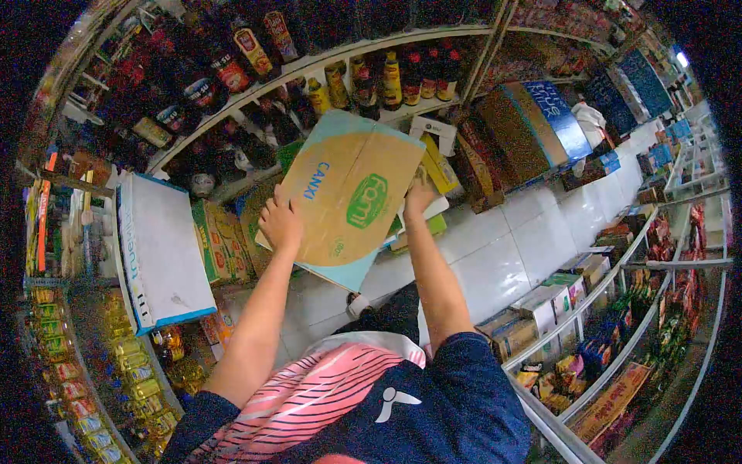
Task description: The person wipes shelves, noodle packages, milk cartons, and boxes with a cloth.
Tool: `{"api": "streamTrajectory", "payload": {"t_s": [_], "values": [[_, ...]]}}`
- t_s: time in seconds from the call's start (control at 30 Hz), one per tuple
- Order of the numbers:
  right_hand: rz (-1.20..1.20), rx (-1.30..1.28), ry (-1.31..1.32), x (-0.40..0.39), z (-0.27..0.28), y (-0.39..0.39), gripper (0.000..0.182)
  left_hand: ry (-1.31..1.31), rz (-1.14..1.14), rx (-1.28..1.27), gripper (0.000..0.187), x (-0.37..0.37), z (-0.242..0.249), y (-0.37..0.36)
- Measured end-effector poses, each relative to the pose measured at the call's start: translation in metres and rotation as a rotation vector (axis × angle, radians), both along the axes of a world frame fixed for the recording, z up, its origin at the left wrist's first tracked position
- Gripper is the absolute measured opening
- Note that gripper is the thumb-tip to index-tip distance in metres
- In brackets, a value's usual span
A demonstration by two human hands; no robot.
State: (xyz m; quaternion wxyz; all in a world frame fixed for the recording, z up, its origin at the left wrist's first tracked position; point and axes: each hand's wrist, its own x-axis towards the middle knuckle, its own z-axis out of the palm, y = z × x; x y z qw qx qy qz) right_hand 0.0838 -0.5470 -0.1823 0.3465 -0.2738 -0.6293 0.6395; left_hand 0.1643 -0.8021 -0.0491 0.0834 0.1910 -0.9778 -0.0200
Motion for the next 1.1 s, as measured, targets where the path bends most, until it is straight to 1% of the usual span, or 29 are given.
{"api": "streamTrajectory", "payload": {"t_s": [0.07, 0.1, 0.17, 0.2, 0.27, 0.3, 0.37, 0.4, 0.43, 0.5, 0.53, 0.57, 0.6, 0.63, 0.67, 0.7, 0.73, 0.77, 0.8, 0.83, 0.87, 0.9, 0.97, 1.0, 1.03, 1.1], "values": [[0.232, -0.192, -0.425, 0.04, 0.021, -0.011, 0.03, -0.015, -0.004, 0.014, 0.048, 0.001, 0.002, -0.001], [0.235, -0.186, -0.441, 0.053, 0.016, -0.015, 0.03, -0.021, -0.007, 0.029, 0.048, 0.0, 0.002, 0.0], [0.323, 0.116, -0.615, 0.087, 0.005, -0.024, 0.029, -0.008, -0.012, 0.02, 0.048, 0.001, -0.004, 0.0], [0.335, 0.114, -0.629, 0.108, 0.007, -0.032, 0.029, 0.027, -0.028, -0.002, 0.048, 0.001, -0.006, -0.002], [0.384, -0.235, -0.457, 0.147, 0.018, -0.052, 0.032, -0.004, -0.002, -0.003, 0.048, 0.001, -0.004, -0.004], [0.389, -0.236, -0.46, 0.158, 0.027, -0.059, 0.032, -0.026, 0.009, 0.012, 0.049, -0.001, -0.005, -0.002], [0.416, -0.465, -0.557, 0.18, 0.038, -0.067, 0.03, -0.021, 0.01, 0.023, 0.05, -0.002, -0.006, -0.003], [0.453, -0.641, -0.62, 0.189, 0.031, -0.068, 0.03, -0.008, 0.005, 0.034, 0.05, 0.0, -0.006, -0.003], [0.459, -0.634, -0.623, 0.197, 0.029, -0.069, 0.03, -0.008, 0.012, 0.039, 0.05, 0.001, -0.005, -0.003], [0.639, -1.146, -0.625, 0.217, 0.028, -0.067, 0.034, -0.061, 0.014, 0.129, 0.051, -0.001, -0.002, -0.005], [0.778, -1.287, -0.674, 0.225, 0.03, -0.06, 0.036, -0.05, 0.03, 0.137, 0.051, 0.001, -0.008, -0.009], [0.923, -1.424, -0.726, 0.231, 0.033, -0.055, 0.039, 0.04, -0.031, 0.177, 0.052, 0.003, -0.021, -0.015], [0.978, -1.471, -0.749, 0.235, 0.05, -0.058, 0.033, 0.139, -0.088, 0.211, 0.052, 0.0, -0.029, -0.022], [1.038, -1.518, -0.776, 0.239, 0.078, -0.063, 0.028, 0.197, -0.131, 0.377, 0.053, 0.006, -0.028, -0.027], [1.243, -1.495, -0.728, 0.239, 0.104, -0.066, 0.028, 0.261, -0.173, 0.534, 0.054, 0.021, -0.028, -0.032], [1.463, -1.464, -0.676, 0.237, 0.119, -0.069, 0.029, 0.374, -0.291, 0.751, 0.055, 0.033, -0.052, -0.04], [1.386, -1.354, -0.679, 0.237, 0.11, -0.076, 0.03, 0.283, -0.309, 1.222, 0.054, 0.072, 0.005, -0.022], [1.324, -1.248, -0.673, 0.233, 0.101, -0.088, 0.031, 0.311, -0.352, 1.138, 0.054, 0.099, -0.001, -0.016], [1.315, -1.069, -0.635, 0.224, 0.127, -0.097, 0.031, 0.139, -0.387, 1.402, 0.058, 0.124, 0.01, -0.009], [1.301, -0.895, -0.584, 0.218, 0.155, -0.105, 0.031, 0.125, -0.512, 1.336, 0.067, 0.144, -0.003, 0.0], [1.308, -0.826, -0.591, 0.214, 0.156, -0.114, 0.031, 0.039, -0.535, 1.3, 0.072, 0.162, 0.0, 0.01], [1.303, -0.755, -0.592, 0.213, 0.155, -0.12, 0.03, 0.227, -0.601, 1.174, 0.072, 0.174, 0.0, 0.021], [1.502, -0.787, -0.627, 0.203, 0.168, -0.128, 0.032, 0.347, -0.41, 1.275, 0.063, 0.182, 0.019, 0.024], [1.529, -0.789, -0.703, 0.195, 0.17, -0.129, 0.036, 0.398, -0.383, 1.252, 0.063, 0.182, 0.013, 0.021], [1.579, -0.764, -0.705, 0.178, 0.175, -0.13, 0.036, 0.489, -0.319, 1.25, 0.06, 0.179, 0.005, 0.016], [1.756, -0.449, -0.637, 0.152, 0.203, -0.13, 0.04, 0.609, -0.241, 1.235, 0.058, 0.175, 0.001, 0.006]]}}
